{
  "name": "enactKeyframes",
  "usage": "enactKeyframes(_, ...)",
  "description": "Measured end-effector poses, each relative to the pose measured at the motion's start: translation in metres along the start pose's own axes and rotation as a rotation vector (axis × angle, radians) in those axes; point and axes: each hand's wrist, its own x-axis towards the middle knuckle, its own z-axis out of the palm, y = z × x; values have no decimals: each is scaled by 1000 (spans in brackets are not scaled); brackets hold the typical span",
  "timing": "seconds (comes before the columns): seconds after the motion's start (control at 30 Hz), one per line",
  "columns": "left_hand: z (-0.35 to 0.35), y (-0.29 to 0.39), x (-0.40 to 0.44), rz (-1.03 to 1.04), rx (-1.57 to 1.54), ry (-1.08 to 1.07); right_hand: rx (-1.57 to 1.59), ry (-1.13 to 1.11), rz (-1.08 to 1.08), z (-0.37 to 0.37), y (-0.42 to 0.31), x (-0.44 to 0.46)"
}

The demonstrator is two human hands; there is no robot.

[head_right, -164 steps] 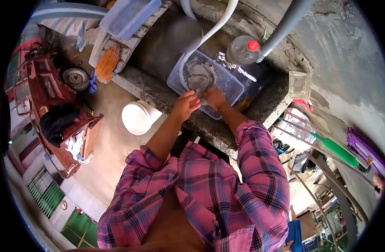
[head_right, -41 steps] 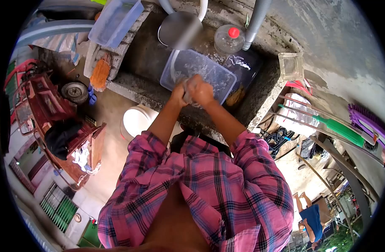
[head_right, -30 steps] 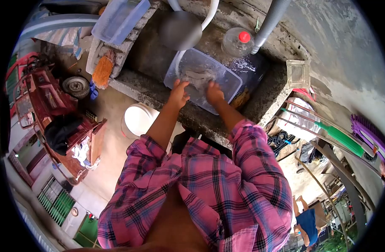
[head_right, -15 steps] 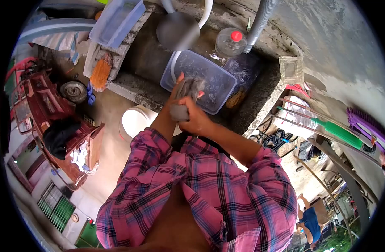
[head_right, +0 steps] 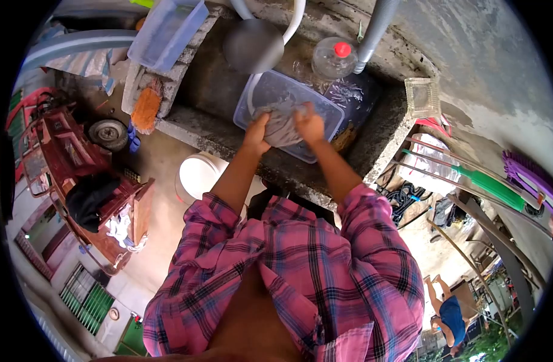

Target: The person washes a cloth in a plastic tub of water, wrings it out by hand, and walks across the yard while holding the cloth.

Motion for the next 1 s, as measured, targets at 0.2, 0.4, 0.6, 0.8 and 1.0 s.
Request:
enactKeyframes(0.2, -1, 23, -8, -21, 213, 304, -134, 309, 44, 22, 56, 44)
enactKeyframes(0.4, -23, 0, 2, -77, 203, 261, -765, -341, -366, 7, 52, 20)
enactKeyframes(0.6, -1, 1, 1, -273, 47, 240, -31, -86, -371, 9, 20, 5)
enactKeyframes(0.8, 29, 24, -34, -196, -133, -142, 230, -434, -554, -33, -101, -135)
enactKeyframes(1.0, -54, -20, 28, -32, 63, -302, -311, -221, -850, 15, -58, -100)
